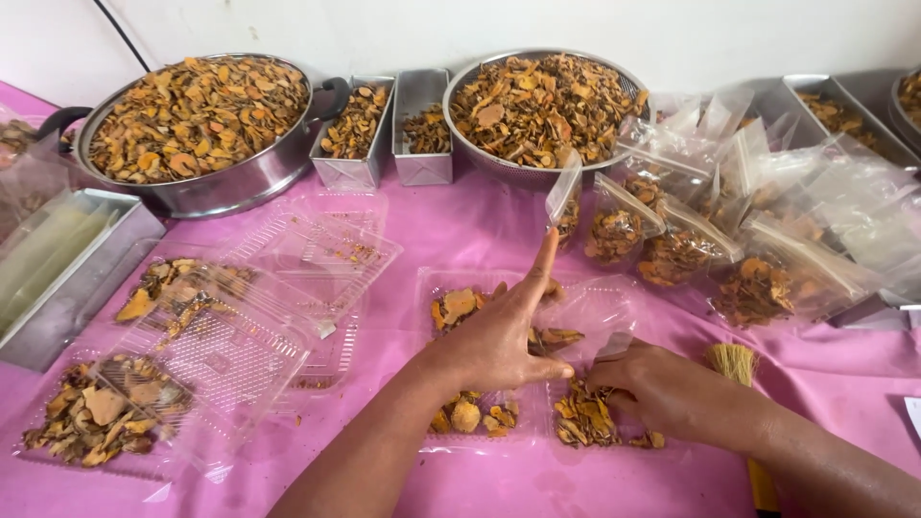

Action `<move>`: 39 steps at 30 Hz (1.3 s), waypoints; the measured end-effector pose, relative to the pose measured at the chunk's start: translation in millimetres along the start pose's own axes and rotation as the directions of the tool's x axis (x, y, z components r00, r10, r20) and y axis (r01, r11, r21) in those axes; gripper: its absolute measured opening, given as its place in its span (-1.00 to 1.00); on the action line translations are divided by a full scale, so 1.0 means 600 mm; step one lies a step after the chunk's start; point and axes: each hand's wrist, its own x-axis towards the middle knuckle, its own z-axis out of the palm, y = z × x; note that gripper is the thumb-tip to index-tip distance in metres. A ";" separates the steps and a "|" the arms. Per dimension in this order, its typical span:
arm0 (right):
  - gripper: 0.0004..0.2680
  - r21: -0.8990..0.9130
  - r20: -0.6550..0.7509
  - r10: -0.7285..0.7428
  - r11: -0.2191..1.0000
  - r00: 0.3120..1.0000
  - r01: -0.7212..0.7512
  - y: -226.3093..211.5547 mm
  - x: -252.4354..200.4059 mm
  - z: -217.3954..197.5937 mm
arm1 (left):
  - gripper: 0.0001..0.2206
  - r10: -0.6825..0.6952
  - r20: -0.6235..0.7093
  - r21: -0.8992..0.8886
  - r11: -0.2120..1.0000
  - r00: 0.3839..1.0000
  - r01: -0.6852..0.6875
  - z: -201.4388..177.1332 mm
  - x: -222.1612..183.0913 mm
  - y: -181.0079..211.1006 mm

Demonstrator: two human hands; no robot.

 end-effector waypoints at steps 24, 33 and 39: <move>-0.79 -0.271 -0.551 -0.230 0.959 0.802 0.089 -0.074 -0.001 -0.134 | 0.21 0.050 0.027 -0.078 0.996 0.998 -0.047 0.004 -0.003 0.005; -0.80 -0.229 -0.609 -0.255 0.963 0.751 0.142 -0.103 -0.024 -0.144 | 0.24 0.208 -0.020 -0.084 0.974 0.978 -0.209 0.013 0.011 -0.027; -0.84 -0.322 -0.580 -0.385 0.918 0.718 0.232 -0.113 -0.033 -0.146 | 0.24 0.263 -0.025 -0.176 0.948 0.964 -0.264 0.016 0.012 -0.041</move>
